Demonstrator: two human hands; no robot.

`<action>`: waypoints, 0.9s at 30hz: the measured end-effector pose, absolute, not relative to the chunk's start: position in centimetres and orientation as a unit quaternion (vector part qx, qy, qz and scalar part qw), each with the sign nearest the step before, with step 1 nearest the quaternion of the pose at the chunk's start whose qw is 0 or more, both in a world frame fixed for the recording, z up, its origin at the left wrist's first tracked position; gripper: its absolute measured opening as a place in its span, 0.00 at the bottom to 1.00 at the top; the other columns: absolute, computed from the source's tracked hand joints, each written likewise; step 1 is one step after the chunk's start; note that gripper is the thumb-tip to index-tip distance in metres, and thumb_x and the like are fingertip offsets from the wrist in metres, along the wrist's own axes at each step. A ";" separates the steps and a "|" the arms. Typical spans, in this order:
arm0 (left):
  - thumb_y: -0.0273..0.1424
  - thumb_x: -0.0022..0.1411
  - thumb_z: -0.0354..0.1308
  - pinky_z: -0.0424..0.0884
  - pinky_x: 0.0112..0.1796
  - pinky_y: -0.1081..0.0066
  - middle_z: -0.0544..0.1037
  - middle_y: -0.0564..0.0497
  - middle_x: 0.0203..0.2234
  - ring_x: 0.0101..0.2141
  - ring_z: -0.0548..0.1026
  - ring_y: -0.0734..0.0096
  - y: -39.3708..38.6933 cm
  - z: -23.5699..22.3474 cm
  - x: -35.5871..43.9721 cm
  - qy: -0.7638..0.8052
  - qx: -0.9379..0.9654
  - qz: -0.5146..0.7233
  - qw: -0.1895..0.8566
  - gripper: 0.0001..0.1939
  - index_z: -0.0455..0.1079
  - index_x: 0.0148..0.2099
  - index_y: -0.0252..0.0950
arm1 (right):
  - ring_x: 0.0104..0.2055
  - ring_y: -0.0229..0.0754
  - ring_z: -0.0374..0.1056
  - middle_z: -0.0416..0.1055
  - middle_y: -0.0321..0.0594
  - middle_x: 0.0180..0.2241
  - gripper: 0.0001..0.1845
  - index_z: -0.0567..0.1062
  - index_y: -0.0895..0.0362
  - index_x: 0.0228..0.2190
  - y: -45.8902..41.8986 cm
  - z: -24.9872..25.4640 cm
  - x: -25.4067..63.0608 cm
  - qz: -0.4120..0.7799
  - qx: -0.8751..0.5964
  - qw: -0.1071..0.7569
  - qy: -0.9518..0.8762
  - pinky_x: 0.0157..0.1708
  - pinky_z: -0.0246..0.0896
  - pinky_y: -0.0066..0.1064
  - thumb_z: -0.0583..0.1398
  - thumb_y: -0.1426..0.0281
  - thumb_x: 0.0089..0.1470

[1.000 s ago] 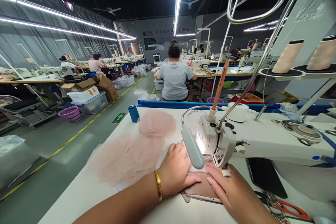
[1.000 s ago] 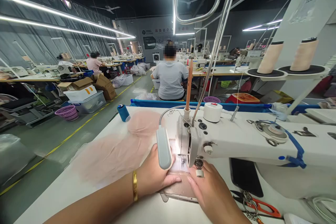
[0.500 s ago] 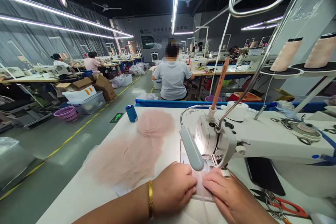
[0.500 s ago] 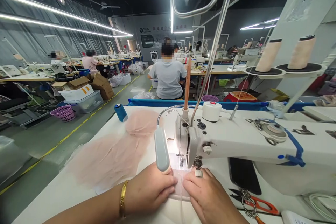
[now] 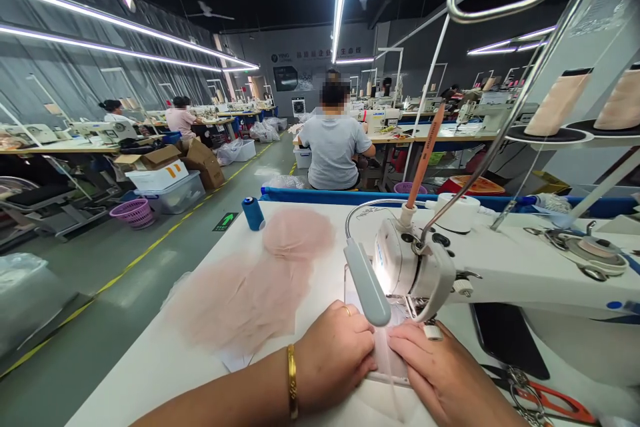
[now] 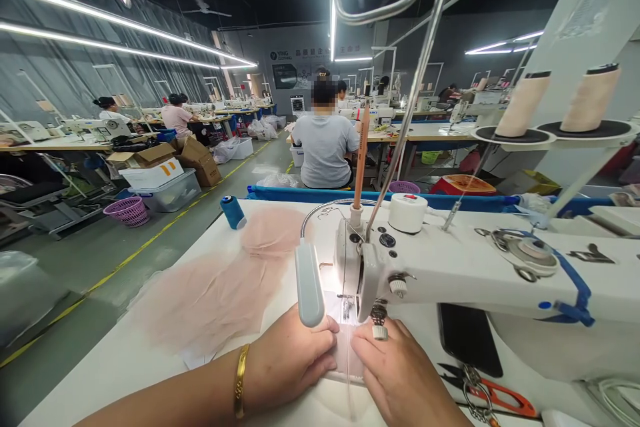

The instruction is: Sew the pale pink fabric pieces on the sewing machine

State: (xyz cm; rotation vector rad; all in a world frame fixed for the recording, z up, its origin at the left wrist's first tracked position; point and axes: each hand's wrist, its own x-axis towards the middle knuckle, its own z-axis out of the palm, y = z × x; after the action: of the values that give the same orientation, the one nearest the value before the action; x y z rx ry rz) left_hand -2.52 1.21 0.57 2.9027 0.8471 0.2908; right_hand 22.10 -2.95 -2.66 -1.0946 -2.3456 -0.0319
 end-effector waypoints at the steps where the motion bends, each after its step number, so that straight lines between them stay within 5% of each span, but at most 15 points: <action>1: 0.33 0.67 0.68 0.73 0.46 0.58 0.82 0.50 0.44 0.43 0.79 0.57 1.4 0.6 -2.5 0.281 0.954 0.096 0.049 0.11 0.70 0.36 0.36 | 0.40 0.46 0.74 0.83 0.36 0.46 0.21 0.80 0.50 0.45 -2.9 -2.5 21.9 -0.017 -0.406 0.282 -0.869 0.40 0.70 0.35 0.55 0.81 0.58; 9: 0.37 0.66 0.70 0.71 0.43 0.60 0.79 0.48 0.47 0.42 0.76 0.58 1.0 0.6 -2.7 0.268 0.954 0.130 0.034 0.11 0.71 0.41 0.38 | 0.42 0.47 0.77 0.83 0.41 0.46 0.23 0.79 0.53 0.48 -3.0 -1.3 21.5 -0.074 -0.377 0.299 -0.874 0.42 0.73 0.34 0.54 0.82 0.57; 17: 0.31 0.71 0.63 0.65 0.42 0.59 0.81 0.52 0.41 0.36 0.74 0.66 0.9 -1.1 -2.9 0.216 0.957 0.192 0.017 0.09 0.71 0.36 0.38 | 0.35 0.46 0.76 0.85 0.37 0.39 0.17 0.80 0.52 0.36 -3.3 -1.0 21.1 -0.073 -0.370 0.335 -0.863 0.36 0.72 0.33 0.55 0.81 0.56; 27: 0.29 0.70 0.63 0.66 0.45 0.59 0.81 0.51 0.44 0.40 0.76 0.63 1.7 -0.6 -3.0 0.227 0.958 0.174 0.020 0.06 0.73 0.37 0.38 | 0.45 0.48 0.78 0.83 0.42 0.49 0.22 0.78 0.52 0.50 -3.3 -2.5 22.4 -0.046 -0.370 0.236 -0.898 0.44 0.74 0.36 0.56 0.81 0.58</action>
State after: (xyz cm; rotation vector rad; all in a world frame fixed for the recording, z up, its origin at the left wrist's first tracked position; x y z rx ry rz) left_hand -3.04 1.72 -0.60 2.9720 0.7043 0.5388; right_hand 22.35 -3.28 -2.49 -1.0140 -2.4623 -0.1256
